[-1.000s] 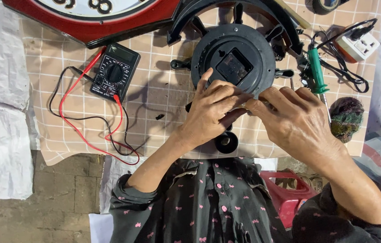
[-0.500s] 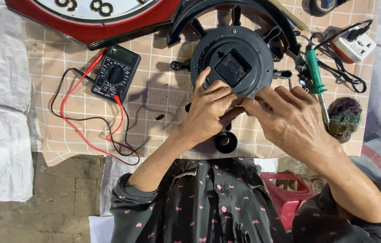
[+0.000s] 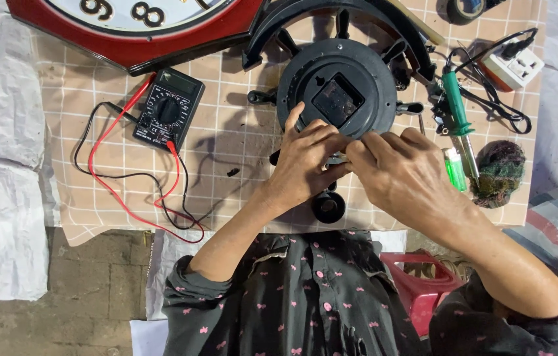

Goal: Disassembling and inspecting the internal mechanism of a wall clock using a screwdriver on a repair bench.

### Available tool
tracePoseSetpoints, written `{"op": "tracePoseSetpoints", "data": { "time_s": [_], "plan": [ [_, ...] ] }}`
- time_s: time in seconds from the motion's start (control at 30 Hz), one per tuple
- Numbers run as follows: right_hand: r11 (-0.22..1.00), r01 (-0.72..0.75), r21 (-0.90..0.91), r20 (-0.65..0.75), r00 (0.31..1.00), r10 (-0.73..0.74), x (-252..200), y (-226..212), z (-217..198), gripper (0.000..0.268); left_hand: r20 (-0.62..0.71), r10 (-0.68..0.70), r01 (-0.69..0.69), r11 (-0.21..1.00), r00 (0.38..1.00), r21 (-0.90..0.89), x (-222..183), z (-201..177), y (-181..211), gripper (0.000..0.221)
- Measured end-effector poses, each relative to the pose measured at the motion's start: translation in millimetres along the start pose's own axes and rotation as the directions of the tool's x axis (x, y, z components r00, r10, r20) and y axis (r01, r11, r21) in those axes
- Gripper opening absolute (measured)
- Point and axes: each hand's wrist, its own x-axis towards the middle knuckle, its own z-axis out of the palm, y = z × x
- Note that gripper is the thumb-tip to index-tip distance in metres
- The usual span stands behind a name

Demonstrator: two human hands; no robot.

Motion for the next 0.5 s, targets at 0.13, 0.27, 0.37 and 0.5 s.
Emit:
{"op": "tracePoseSetpoints", "data": {
  "time_s": [0.13, 0.27, 0.37, 0.5],
  "plan": [
    [0.998, -0.060, -0.036, -0.087, 0.995, 0.057, 3.2, -6.5, 1.2, 0.007, -0.060, 0.027, -0.026, 0.999, 0.998, 0.025, -7.2, 14.1, -12.7, 0.018],
    [0.994, -0.106, -0.019, -0.147, 0.984, 0.102, 3.4, -5.7, -2.3, 0.014, -0.080, 0.047, -0.046, 0.999, 0.996, 0.021, -5.5, 13.3, -8.4, 0.019],
    [0.994, -0.047, 0.097, -0.163, 0.985, 0.062, 2.7, -3.7, -20.3, 0.007, -0.086, 0.037, -0.036, 0.999, 0.996, 0.018, -1.9, 3.7, -3.3, 0.017],
    [0.993, -0.046, 0.112, -0.188, 0.980, 0.067, -1.3, 0.4, -8.4, 0.013, -0.078, 0.033, -0.034, 0.999, 0.996, -0.010, -3.4, 4.7, -1.2, 0.012]
  ]
}}
